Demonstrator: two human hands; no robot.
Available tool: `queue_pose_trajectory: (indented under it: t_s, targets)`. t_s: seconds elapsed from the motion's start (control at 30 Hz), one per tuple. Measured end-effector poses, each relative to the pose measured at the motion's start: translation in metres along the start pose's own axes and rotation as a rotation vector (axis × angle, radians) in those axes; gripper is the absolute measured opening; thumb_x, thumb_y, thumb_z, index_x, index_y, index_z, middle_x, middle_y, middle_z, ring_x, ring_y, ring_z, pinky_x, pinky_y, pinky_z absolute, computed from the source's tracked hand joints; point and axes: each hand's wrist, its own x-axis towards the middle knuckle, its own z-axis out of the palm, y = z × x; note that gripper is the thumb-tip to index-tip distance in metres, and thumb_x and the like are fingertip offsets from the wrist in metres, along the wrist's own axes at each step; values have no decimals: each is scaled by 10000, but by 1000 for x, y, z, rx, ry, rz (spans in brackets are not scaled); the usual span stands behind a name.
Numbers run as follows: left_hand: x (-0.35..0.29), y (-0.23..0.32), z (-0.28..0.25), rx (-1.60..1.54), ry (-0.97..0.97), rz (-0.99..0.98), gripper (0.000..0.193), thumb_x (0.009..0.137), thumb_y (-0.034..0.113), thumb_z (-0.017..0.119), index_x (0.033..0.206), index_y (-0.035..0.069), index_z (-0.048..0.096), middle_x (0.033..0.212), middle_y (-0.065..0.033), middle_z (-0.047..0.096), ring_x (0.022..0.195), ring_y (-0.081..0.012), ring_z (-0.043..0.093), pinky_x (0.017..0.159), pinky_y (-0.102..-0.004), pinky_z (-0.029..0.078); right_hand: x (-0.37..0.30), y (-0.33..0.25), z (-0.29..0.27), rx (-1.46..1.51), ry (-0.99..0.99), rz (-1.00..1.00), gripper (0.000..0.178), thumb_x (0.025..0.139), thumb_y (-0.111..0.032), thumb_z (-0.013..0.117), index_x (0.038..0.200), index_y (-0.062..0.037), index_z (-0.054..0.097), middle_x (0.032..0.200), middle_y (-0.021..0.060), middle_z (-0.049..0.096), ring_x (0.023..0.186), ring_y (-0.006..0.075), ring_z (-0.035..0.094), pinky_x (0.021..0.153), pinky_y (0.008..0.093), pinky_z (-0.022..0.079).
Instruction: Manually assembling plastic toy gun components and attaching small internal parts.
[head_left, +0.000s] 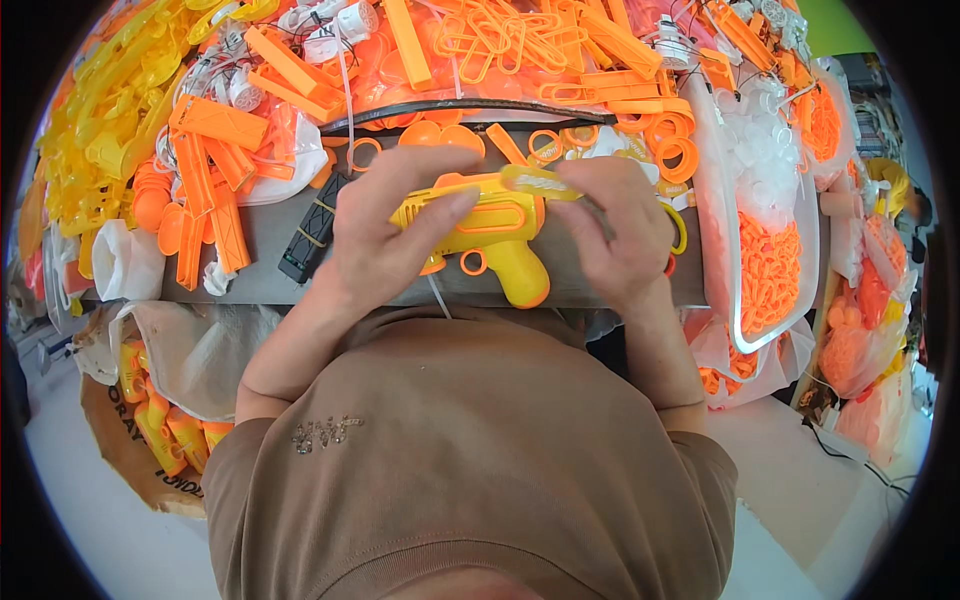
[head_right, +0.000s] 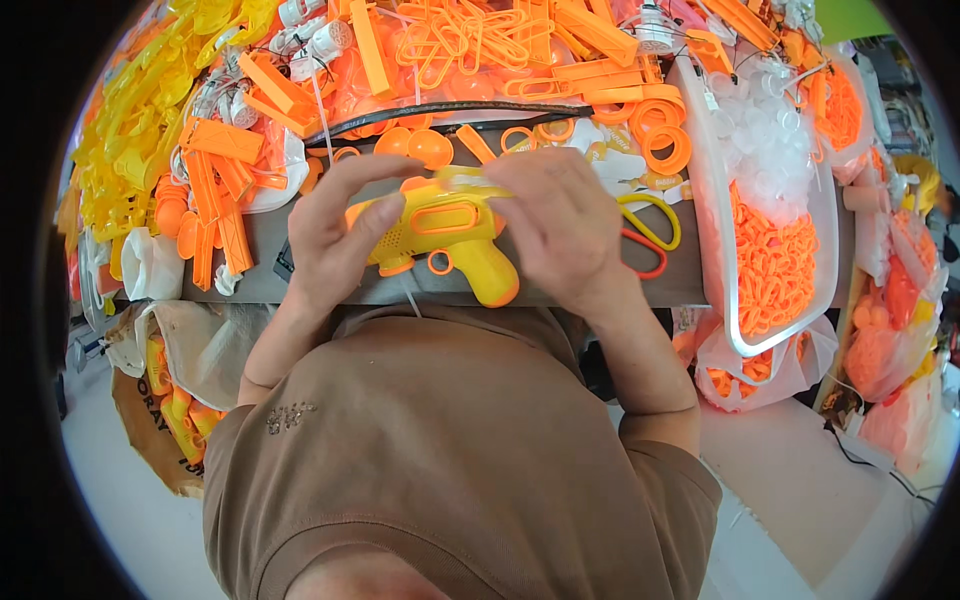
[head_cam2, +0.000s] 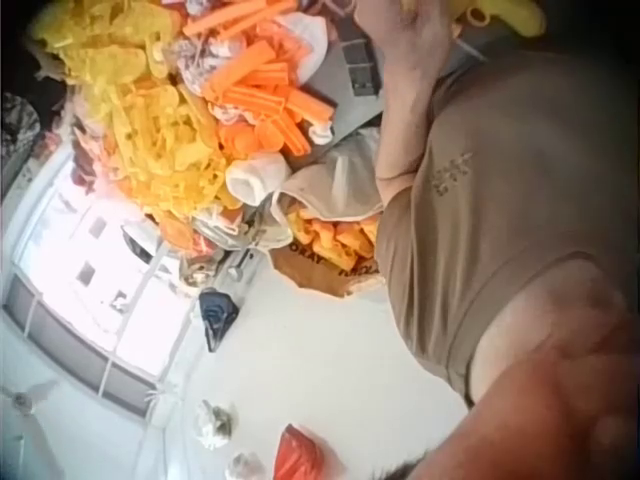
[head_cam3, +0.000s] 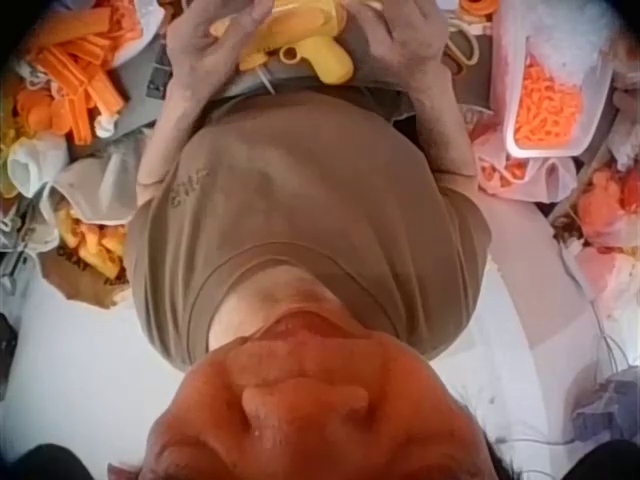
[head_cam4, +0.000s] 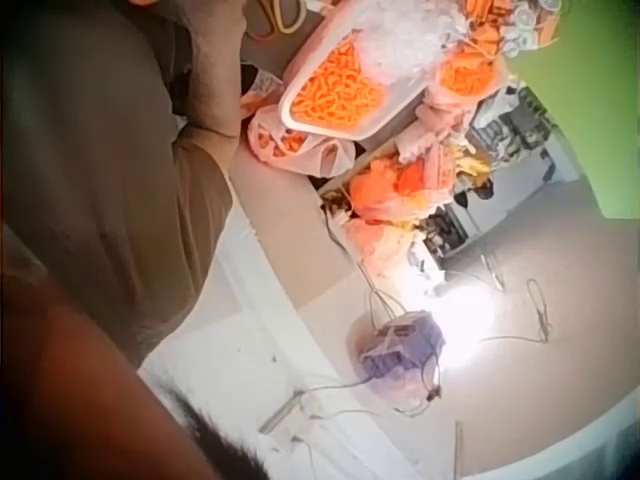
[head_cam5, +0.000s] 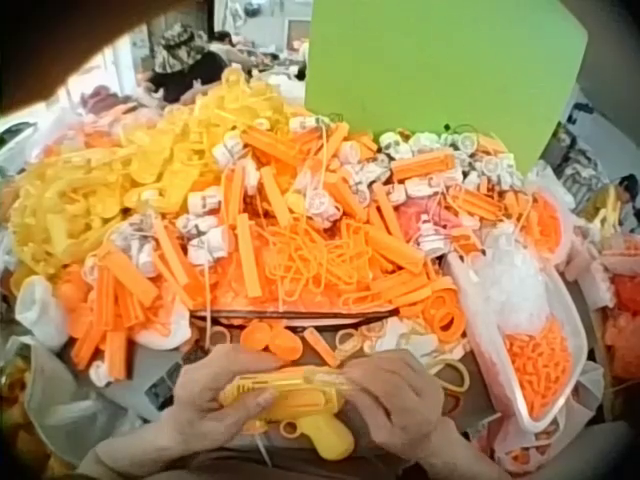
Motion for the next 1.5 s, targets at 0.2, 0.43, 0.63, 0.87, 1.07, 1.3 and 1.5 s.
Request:
queue_pose_trajectory:
  t_s: [0.2, 0.43, 0.63, 0.87, 1.07, 1.3, 1.5]
  targets:
    - [-14, -23, -27, 684, -320, 494, 340, 691, 121, 721, 1023, 76, 664, 1111, -109, 604, 987, -326, 543, 836, -390, 455, -19, 8, -19, -34, -215, 237, 447, 671, 30, 710, 1093, -38, 575, 926, 85, 647, 831, 247, 603, 724, 336, 478]
    - [-21, -39, -28, 698, -324, 517, 346, 698, 168, 722, 1036, 107, 678, 1142, -90, 599, 990, -319, 549, 816, -394, 467, -12, -4, 12, -51, -254, 56, 488, 665, 14, 713, 1128, -25, 564, 1012, 71, 642, 891, 242, 589, 758, 340, 466]
    - [-22, -41, -30, 699, -331, 531, 369, 721, 174, 715, 1081, 112, 664, 1165, -98, 589, 987, -331, 553, 804, -400, 478, -10, -5, 24, 10, -217, 65, 469, 667, 10, 715, 1111, -22, 569, 1044, 72, 638, 895, 244, 591, 773, 343, 466]
    - [-23, -33, -29, 813, -401, 513, 429, 733, 167, 713, 1150, 119, 624, 1191, -111, 546, 972, -342, 554, 792, -409, 481, -15, -1, 23, 99, -275, 160, 468, 674, -1, 721, 1112, -33, 558, 1108, 100, 605, 993, 273, 563, 836, 337, 458]
    - [-24, -32, -30, 826, -419, 512, 454, 721, 153, 717, 1162, 121, 613, 1200, -113, 534, 972, -341, 542, 787, -413, 478, -34, 10, 36, 410, -189, 444, 297, 827, -11, 597, 1116, -27, 533, 1186, 125, 523, 1077, 205, 505, 930, 304, 394]
    - [-26, -35, -26, 814, -366, 480, 413, 716, 158, 712, 1123, 158, 641, 1199, -73, 545, 971, -333, 540, 783, -398, 474, -35, 10, 51, 864, -84, 714, 186, 884, -11, 526, 1068, -32, 508, 1212, 93, 468, 1096, 146, 452, 944, 280, 364]
    - [-26, -38, -24, 809, -340, 499, 419, 693, 155, 730, 1105, 158, 653, 1201, -64, 550, 956, -336, 544, 782, -391, 475, -37, 10, 53, 858, -103, 708, 181, 869, 3, 510, 1038, -45, 467, 1162, 85, 466, 1062, 132, 444, 927, 273, 364]
